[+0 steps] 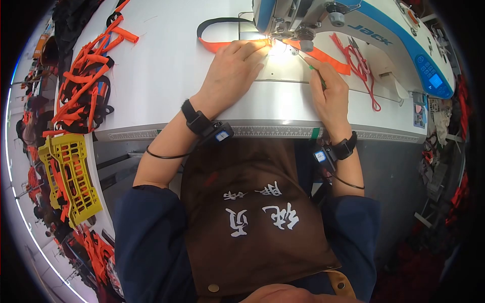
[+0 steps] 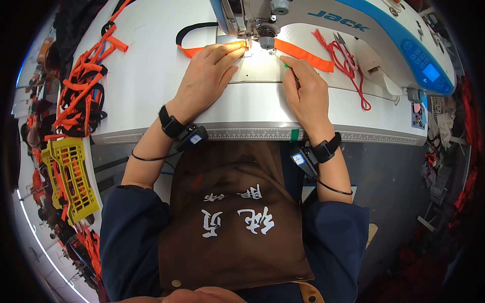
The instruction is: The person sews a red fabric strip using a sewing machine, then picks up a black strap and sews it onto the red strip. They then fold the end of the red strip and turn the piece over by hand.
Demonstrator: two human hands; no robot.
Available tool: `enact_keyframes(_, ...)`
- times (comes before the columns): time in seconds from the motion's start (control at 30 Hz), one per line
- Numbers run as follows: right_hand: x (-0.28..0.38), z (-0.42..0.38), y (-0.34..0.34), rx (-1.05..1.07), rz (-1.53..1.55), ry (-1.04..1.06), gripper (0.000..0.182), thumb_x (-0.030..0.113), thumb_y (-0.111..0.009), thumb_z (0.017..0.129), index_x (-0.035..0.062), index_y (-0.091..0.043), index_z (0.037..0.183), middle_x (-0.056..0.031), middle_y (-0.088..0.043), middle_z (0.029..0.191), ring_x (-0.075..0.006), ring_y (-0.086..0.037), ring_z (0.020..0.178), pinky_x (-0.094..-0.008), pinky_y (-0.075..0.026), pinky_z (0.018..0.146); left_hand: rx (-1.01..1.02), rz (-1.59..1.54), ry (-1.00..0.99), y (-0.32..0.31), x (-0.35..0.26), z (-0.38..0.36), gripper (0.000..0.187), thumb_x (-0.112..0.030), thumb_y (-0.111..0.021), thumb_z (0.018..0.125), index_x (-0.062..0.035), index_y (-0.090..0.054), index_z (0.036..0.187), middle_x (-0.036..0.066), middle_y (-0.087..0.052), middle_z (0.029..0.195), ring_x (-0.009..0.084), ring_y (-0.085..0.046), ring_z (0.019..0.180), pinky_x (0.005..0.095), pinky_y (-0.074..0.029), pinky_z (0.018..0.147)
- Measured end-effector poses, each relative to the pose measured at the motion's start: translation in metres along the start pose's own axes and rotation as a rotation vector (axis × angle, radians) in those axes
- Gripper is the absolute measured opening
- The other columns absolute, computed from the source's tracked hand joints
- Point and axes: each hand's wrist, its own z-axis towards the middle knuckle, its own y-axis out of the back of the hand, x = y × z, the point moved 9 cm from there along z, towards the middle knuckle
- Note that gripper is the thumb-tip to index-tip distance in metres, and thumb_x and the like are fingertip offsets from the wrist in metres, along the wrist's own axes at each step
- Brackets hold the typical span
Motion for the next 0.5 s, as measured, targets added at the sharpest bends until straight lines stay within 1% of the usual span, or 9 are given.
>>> enact_keyframes(0.5,-0.0029,0.0001,-0.0012,0.0,0.003,-0.007,0.026,0.005,-0.062,0.1,0.0022,-0.075,0.123,-0.0149,-0.074,0.1,-0.0263,-0.067,0.074,-0.0344,-0.053,0.069,0.018,-0.012,0.018,-0.0025,0.0027,-0.0009,0.039,-0.013,-0.069,0.099,-0.0044,-0.068,0.137,0.007,-0.067,0.137,0.0296,-0.06,0.123,0.0435,-0.049,0.107)
